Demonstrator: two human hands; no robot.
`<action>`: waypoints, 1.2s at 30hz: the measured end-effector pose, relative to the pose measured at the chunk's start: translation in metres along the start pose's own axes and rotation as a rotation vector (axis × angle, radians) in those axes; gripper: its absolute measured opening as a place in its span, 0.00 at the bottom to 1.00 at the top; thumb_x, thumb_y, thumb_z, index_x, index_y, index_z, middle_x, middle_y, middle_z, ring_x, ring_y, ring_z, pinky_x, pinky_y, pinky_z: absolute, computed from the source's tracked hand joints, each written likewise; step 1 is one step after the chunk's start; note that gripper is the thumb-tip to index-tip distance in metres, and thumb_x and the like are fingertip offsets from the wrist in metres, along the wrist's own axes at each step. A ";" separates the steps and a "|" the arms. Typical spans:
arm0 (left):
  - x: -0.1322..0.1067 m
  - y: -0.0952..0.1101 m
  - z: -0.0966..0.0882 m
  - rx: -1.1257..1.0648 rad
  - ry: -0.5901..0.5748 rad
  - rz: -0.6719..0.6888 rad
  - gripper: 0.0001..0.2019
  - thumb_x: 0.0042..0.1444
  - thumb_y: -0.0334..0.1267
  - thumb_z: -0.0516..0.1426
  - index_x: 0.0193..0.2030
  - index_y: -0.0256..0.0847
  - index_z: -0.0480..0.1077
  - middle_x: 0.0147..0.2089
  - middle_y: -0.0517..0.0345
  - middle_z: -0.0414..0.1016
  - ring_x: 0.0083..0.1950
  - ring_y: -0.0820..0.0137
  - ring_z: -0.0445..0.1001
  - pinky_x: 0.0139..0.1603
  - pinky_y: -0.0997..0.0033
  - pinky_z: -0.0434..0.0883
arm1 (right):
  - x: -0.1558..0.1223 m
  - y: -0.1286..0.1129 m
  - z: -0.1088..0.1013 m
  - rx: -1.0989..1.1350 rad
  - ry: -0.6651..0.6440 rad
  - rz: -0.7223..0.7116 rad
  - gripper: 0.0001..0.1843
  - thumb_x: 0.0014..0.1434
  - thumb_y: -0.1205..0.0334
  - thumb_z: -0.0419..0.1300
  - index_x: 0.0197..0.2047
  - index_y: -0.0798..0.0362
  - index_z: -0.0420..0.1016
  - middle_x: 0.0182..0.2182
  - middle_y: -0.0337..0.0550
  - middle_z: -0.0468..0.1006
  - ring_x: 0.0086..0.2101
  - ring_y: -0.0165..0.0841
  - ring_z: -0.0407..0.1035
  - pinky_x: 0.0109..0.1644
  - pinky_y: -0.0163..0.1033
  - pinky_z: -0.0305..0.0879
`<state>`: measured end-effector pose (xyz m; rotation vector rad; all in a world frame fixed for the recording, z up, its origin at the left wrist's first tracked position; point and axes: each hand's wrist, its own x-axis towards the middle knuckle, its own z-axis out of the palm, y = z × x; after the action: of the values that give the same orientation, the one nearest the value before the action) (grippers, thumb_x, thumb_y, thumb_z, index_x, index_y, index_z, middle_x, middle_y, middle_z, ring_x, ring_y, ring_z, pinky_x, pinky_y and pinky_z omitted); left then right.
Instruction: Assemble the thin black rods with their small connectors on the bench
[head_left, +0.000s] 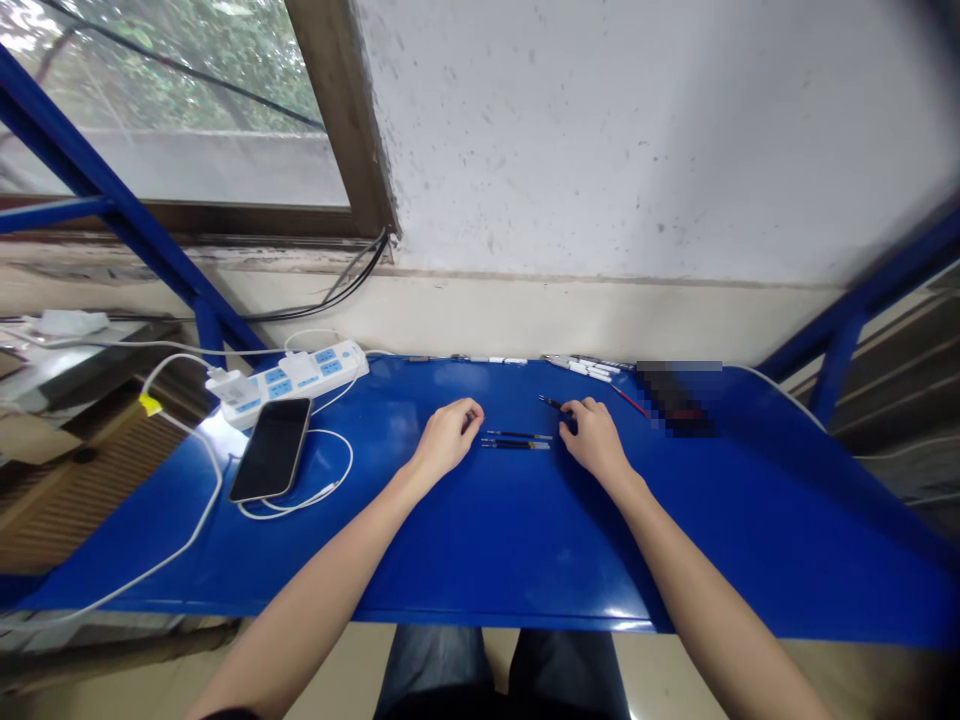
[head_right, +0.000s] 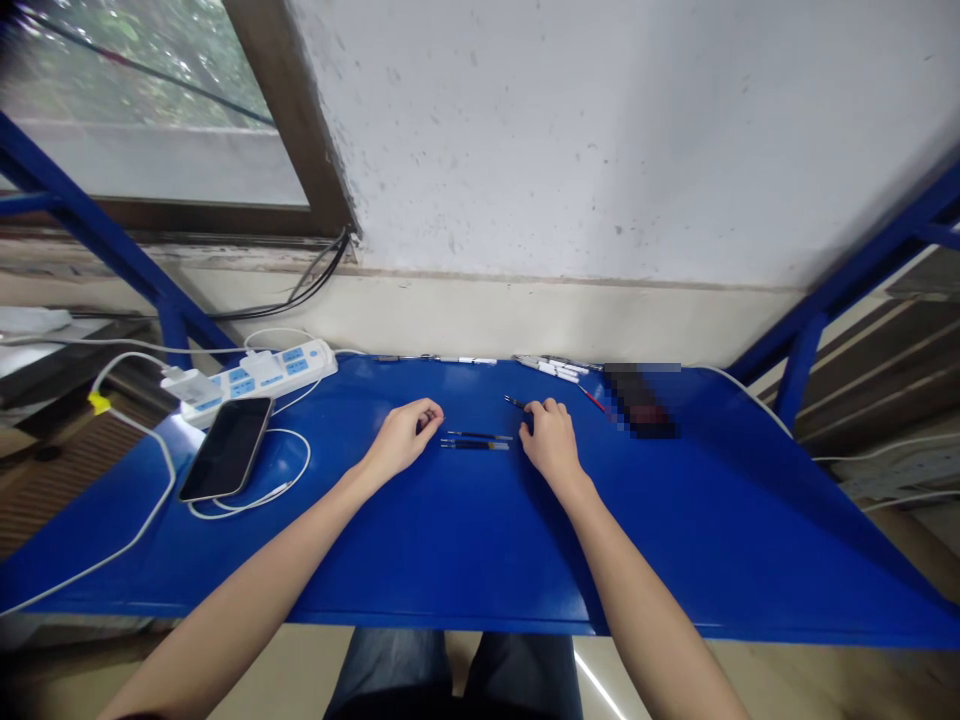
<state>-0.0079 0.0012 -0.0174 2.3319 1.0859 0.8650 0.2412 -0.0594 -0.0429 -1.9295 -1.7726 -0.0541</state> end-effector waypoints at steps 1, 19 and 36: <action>0.000 0.000 0.000 -0.001 0.001 -0.001 0.06 0.58 0.32 0.52 0.34 0.41 0.70 0.32 0.57 0.74 0.33 0.70 0.72 0.34 0.72 0.65 | 0.000 -0.001 0.000 0.000 0.002 0.004 0.11 0.54 0.66 0.54 0.40 0.54 0.74 0.32 0.49 0.69 0.35 0.42 0.63 0.43 0.47 0.62; 0.000 0.007 0.001 -0.076 -0.020 -0.029 0.06 0.57 0.34 0.53 0.33 0.40 0.70 0.29 0.58 0.73 0.30 0.71 0.70 0.34 0.72 0.65 | 0.002 0.000 0.000 0.039 -0.032 -0.007 0.04 0.54 0.66 0.57 0.29 0.52 0.71 0.29 0.45 0.67 0.33 0.38 0.62 0.39 0.42 0.61; 0.005 0.004 0.009 -0.612 0.053 -0.240 0.09 0.53 0.42 0.58 0.36 0.39 0.70 0.30 0.59 0.72 0.29 0.73 0.70 0.30 0.74 0.68 | 0.007 -0.027 -0.018 0.852 -0.145 0.200 0.17 0.52 0.46 0.59 0.27 0.53 0.72 0.19 0.35 0.68 0.22 0.28 0.60 0.28 0.35 0.55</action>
<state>0.0034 0.0014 -0.0197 1.6503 0.9294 0.9985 0.2217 -0.0596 -0.0159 -1.4648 -1.3356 0.7950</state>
